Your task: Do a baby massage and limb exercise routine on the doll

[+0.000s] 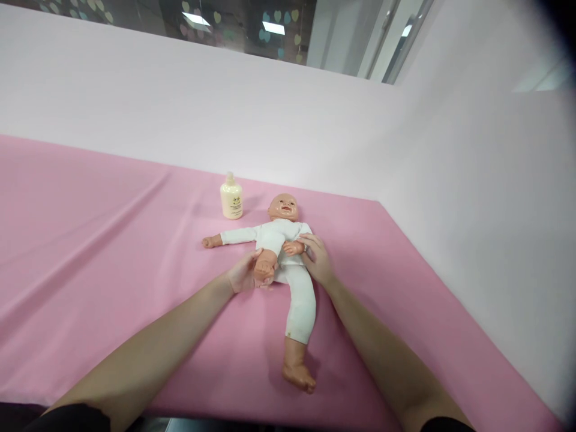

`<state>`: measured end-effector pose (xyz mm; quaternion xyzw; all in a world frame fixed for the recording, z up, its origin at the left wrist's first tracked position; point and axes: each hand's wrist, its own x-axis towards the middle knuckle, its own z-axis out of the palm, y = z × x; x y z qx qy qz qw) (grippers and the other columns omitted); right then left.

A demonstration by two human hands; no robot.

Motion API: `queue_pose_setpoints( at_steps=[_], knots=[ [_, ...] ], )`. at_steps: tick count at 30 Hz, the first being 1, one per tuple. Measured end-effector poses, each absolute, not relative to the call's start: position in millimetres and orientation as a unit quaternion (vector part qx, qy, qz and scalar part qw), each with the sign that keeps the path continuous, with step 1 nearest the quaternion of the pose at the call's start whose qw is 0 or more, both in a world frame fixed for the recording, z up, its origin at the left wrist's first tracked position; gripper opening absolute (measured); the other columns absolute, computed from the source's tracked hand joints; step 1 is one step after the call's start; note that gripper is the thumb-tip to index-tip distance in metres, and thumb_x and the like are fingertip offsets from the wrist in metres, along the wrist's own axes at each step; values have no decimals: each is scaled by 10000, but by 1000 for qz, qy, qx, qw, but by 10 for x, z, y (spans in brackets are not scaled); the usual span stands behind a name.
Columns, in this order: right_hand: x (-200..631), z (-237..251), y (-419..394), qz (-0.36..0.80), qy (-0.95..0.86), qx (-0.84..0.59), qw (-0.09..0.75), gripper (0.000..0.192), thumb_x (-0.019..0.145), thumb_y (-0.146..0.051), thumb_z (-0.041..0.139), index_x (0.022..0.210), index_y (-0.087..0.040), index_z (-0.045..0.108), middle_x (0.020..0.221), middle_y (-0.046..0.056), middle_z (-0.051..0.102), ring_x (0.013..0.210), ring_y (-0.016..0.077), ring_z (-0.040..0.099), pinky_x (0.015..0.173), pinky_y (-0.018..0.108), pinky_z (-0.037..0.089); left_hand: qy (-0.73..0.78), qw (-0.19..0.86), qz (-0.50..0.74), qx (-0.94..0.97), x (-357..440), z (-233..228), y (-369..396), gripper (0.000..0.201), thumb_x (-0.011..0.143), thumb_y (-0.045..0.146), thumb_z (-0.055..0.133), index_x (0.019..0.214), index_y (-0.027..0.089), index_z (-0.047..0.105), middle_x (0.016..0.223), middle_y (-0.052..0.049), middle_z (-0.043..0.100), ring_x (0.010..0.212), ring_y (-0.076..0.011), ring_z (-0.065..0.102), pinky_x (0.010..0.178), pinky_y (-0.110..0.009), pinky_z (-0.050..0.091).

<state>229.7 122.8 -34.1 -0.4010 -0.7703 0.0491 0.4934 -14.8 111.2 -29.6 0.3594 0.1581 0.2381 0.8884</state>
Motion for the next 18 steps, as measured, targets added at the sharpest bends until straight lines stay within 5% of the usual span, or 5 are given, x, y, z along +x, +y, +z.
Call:
queue_pose_setpoints(
  at_steps=[8, 13, 18],
  knots=[
    [2465, -356, 1413, 231, -507, -432, 710, 569, 832, -338, 564, 1355, -250, 355, 1449, 116, 419, 1272, 213, 494, 990, 416, 482, 160, 849, -18, 503, -253, -214, 1050, 370, 604, 420, 757, 812, 127, 670, 742, -115, 647, 796, -305, 644, 660, -385, 509],
    [2700, -499, 1557, 400, -247, -473, 745, 399, 852, -303, 482, 1243, -286, 405, 1272, 59, 569, 1058, 172, 643, 889, 404, 553, 81, 807, -92, 578, -183, -108, 1096, 435, 594, 497, 771, 793, 116, 704, 780, -124, 644, 857, -322, 636, 666, -377, 529],
    [2698, -488, 1548, 434, -172, -462, 754, 327, 854, -257, 467, 1180, -273, 440, 1216, 49, 600, 1026, 146, 655, 929, 385, 534, 30, 784, -102, 612, -165, -76, 1099, 446, 599, 515, 761, 814, 127, 715, 812, -109, 649, 859, -306, 634, 689, -368, 526]
  ],
)
